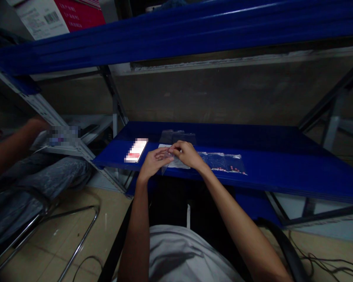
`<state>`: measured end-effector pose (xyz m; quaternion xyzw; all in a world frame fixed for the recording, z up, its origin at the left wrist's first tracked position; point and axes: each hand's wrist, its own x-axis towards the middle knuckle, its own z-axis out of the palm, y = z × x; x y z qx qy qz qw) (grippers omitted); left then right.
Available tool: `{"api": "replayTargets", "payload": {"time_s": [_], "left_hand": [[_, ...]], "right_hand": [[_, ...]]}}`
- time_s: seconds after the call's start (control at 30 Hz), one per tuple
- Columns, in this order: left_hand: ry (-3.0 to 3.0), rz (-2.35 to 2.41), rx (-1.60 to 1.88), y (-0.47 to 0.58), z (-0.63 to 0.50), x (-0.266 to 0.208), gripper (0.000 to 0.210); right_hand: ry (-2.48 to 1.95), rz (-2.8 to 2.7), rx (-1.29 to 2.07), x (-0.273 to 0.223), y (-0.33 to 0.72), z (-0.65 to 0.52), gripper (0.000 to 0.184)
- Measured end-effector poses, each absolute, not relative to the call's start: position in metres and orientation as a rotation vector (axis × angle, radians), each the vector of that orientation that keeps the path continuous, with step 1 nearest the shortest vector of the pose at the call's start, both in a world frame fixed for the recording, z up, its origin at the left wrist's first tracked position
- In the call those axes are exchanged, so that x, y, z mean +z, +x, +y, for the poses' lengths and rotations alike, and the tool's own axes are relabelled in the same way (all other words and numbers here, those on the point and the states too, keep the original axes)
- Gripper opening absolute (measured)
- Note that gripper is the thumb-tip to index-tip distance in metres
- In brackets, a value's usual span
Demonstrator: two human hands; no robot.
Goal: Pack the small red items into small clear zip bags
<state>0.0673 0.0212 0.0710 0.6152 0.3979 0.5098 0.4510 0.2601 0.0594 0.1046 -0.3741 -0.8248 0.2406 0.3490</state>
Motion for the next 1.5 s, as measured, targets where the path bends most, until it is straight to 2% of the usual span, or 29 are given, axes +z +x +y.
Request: {"api": "replayTargets", "payload": {"time_s": [0.17,0.3,0.47,0.9,1.1,1.27,1.5], "left_hand": [[1.511,0.992,1.265,0.066,0.023,0.066,0.052],[1.478,1.012,1.259,0.065,0.023,0.07,0.05],[1.44,1.046,1.29,0.064,0.023,0.072,0.051],[1.447,1.082,1.296,0.06,0.023,0.071,0.053],[1.438,1.065,1.299,0.062,0.022,0.072,0.053],[1.431,0.981,1.263,0.067,0.019,0.076,0.052],[1.422,0.945,1.254,0.073,0.019,0.076,0.053]], "right_hand": [[-1.011,-2.022,0.637,0.095,0.27,0.065,0.026],[-1.18,-2.107,0.453,0.077,0.276,0.072,0.017],[-1.253,-2.261,0.303,0.057,0.272,0.075,0.021],[-1.305,-2.282,0.3,0.045,0.266,0.083,0.022],[-1.274,-2.183,0.338,0.06,0.271,0.073,0.016],[-1.135,-2.012,0.51,0.09,0.273,0.058,0.013],[-1.082,-2.135,0.547,0.114,0.265,0.057,0.017]]}}
